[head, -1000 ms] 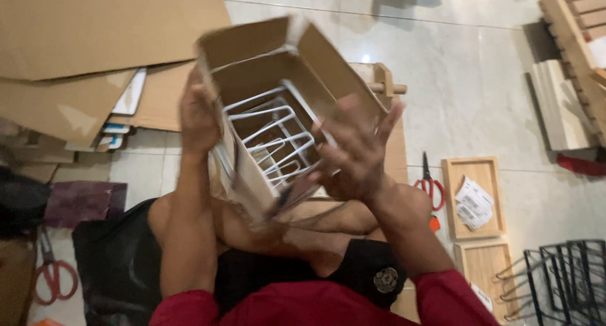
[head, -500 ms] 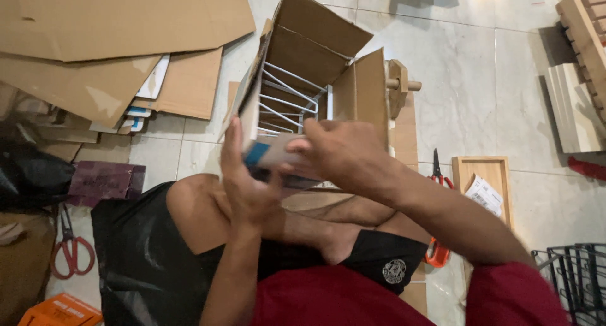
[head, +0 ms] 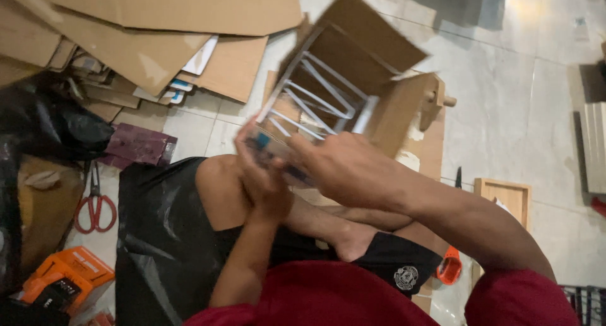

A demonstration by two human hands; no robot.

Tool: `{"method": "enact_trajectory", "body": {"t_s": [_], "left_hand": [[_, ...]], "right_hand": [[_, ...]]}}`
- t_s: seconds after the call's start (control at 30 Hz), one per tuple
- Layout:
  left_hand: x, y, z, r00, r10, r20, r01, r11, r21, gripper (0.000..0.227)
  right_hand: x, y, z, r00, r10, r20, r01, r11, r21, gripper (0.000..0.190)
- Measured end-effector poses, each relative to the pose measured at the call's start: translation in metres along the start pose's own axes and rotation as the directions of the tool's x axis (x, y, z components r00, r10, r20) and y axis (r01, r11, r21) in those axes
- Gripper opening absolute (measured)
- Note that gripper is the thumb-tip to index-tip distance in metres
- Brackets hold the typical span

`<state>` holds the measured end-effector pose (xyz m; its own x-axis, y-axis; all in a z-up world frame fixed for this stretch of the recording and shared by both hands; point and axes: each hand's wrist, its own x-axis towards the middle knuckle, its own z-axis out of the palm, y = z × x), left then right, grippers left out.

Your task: The person cuts a cardboard box using scissors, places a metal rack and cardboard pieces inside, and seals the package with tape.

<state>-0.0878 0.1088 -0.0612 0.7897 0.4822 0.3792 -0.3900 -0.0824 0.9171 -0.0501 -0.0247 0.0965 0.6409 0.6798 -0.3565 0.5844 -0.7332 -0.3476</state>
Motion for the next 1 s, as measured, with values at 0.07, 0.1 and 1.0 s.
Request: {"method": "enact_trajectory", "body": {"t_s": [0.07, 0.1, 1.0], "left_hand": [[-0.018, -0.034, 0.007, 1.000, 0.026, -0.006, -0.025, 0.986, 0.163, 0.091], [-0.029, -0.050, 0.011, 0.999, 0.047, 0.013, -0.049, 0.946, 0.321, 0.085], [-0.094, -0.148, 0.034, 0.977, -0.096, 0.190, 0.119, 0.986, -0.114, 0.086]], "right_hand": [[-0.011, 0.005, 0.011, 0.999, 0.001, 0.041, 0.003, 0.996, -0.093, 0.019], [-0.019, 0.008, 0.017, 0.997, 0.016, 0.074, -0.003, 0.985, -0.172, 0.021], [0.026, 0.128, 0.094, 0.919, 0.271, 0.287, -0.337, 0.916, 0.216, 0.038]]}}
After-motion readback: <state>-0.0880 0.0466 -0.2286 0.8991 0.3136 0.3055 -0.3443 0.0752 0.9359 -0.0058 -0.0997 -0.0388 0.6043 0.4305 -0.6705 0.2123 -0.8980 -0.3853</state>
